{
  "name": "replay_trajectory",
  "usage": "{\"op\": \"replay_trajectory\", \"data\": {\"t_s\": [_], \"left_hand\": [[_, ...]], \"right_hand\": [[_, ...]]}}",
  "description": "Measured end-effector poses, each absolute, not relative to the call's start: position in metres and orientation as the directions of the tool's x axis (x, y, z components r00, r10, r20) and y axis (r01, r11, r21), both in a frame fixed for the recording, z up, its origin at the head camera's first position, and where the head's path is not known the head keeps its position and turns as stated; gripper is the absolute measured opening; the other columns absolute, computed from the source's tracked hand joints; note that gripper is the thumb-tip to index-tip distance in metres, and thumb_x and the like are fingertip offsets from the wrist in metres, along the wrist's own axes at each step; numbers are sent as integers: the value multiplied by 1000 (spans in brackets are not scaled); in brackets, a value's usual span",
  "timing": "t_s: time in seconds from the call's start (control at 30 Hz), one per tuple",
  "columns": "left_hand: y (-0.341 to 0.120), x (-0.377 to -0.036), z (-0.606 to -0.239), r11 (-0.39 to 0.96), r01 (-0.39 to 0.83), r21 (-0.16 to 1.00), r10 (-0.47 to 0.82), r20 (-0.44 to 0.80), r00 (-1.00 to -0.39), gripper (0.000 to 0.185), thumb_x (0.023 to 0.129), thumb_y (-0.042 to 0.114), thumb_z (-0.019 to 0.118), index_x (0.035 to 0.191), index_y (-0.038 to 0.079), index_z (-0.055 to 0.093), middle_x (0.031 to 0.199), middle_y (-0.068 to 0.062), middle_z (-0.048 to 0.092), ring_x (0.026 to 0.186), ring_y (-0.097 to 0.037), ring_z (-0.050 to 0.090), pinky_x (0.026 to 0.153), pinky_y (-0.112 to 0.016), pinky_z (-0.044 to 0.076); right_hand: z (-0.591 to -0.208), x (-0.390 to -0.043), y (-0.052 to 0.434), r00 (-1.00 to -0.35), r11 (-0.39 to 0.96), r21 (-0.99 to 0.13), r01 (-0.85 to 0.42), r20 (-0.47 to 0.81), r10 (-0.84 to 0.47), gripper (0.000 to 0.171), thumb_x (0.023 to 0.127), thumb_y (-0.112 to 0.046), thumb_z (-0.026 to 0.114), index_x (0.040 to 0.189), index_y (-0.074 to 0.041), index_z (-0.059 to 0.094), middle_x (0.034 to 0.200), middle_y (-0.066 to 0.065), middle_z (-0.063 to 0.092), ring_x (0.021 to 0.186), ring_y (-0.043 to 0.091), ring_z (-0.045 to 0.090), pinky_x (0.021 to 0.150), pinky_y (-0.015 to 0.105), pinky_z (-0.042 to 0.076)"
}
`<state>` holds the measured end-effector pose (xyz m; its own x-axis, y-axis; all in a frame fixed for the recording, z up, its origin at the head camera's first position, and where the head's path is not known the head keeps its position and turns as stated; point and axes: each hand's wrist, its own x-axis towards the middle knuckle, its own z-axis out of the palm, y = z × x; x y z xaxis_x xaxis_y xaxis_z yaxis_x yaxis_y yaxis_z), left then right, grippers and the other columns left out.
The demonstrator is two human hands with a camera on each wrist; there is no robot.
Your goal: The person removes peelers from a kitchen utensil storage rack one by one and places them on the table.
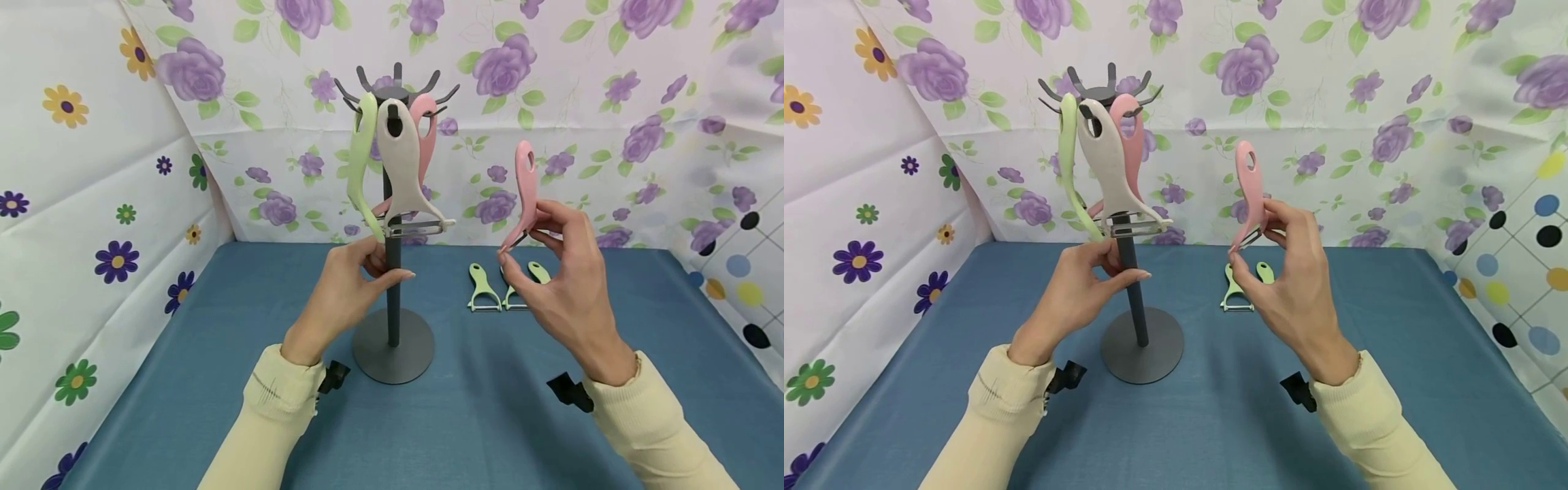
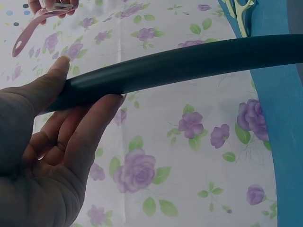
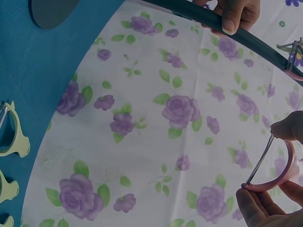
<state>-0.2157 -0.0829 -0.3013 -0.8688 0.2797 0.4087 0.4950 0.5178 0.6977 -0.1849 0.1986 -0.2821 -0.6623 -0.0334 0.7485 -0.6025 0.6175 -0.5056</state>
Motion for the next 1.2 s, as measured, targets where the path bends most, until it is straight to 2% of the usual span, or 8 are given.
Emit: {"op": "replay_trajectory", "data": {"t_s": [0.4,0.6,0.8,1.0,1.2], "left_hand": [[-80,-217,-305,495,549,673,268,482,-834,31,90,28,81,79,15,56,72,1,60,69,-9,60,65,-30,52],[-78,-218,-306,480,568,669,269,504,-821,32,90,26,81,77,14,55,67,1,57,62,-10,58,61,-29,51],[-77,-218,-306,466,560,685,258,500,-827,30,91,27,80,79,14,56,68,1,60,62,-9,61,62,-29,54],[-77,-215,-310,482,497,721,248,431,-867,31,91,33,79,81,15,55,69,1,61,63,-12,61,62,-31,54],[-78,-214,-315,506,489,711,261,414,-872,24,91,35,78,86,18,62,75,3,63,69,-10,63,64,-31,55]], "right_hand": [[-284,-186,203,-671,625,-507,-593,741,-36,77,80,1,84,147,-9,49,131,18,54,118,27,58,106,11,45],[-285,-187,206,-672,634,-503,-587,739,-36,77,80,0,84,147,-9,48,130,18,55,117,25,58,105,10,45],[-286,-187,209,-672,642,-496,-584,740,-39,76,80,0,84,147,-9,48,130,19,54,117,26,58,105,9,44],[-286,-186,211,-669,645,-493,-584,742,-39,76,81,0,84,147,-8,49,130,19,54,117,27,58,105,9,44],[-288,-185,214,-674,645,-497,-581,738,-38,76,80,0,84,147,-9,49,130,19,55,116,27,58,105,9,44]]}}
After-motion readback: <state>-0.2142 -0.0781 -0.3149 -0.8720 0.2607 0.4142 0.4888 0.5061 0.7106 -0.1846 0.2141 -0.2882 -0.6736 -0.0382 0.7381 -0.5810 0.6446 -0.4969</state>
